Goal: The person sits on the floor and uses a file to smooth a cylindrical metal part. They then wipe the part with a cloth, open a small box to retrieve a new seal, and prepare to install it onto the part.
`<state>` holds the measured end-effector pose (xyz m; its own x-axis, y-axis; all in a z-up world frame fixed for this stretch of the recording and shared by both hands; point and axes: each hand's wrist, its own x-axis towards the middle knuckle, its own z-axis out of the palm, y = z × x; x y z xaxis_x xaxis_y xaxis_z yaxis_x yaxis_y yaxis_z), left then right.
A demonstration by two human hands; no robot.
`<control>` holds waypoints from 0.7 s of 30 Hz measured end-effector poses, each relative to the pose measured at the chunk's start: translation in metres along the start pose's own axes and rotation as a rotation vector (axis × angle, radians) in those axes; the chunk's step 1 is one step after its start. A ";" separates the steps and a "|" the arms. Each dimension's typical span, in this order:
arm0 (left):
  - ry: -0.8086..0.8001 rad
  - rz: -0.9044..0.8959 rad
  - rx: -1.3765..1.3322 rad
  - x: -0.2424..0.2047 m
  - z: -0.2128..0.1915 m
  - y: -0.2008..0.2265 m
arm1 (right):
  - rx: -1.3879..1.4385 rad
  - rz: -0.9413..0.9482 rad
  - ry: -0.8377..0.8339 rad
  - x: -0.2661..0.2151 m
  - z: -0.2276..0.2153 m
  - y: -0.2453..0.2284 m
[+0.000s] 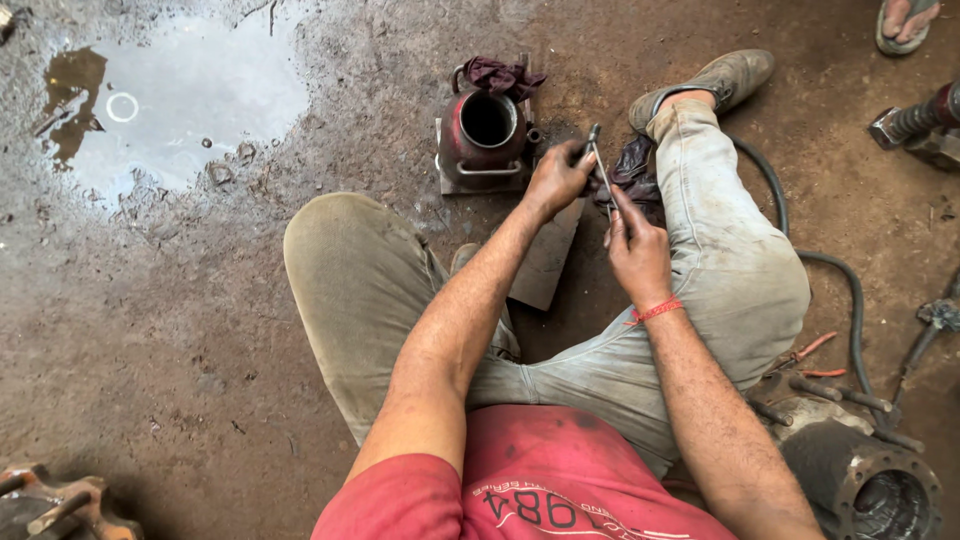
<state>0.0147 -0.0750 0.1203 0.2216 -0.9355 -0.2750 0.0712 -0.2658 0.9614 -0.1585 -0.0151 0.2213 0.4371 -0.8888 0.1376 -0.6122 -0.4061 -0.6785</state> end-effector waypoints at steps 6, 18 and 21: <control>-0.258 0.053 -0.227 0.014 -0.010 0.005 | 0.469 0.323 -0.079 0.006 -0.002 0.000; -0.494 0.053 -0.372 -0.007 -0.034 0.048 | 0.767 0.390 -0.376 0.010 -0.021 0.009; -0.480 -0.042 -0.379 -0.005 -0.044 0.058 | 0.774 0.440 -0.411 0.017 -0.027 0.006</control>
<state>0.0604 -0.0754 0.1769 -0.2459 -0.9498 -0.1936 0.4308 -0.2860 0.8559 -0.1724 -0.0388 0.2386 0.5588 -0.7248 -0.4030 -0.2379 0.3255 -0.9151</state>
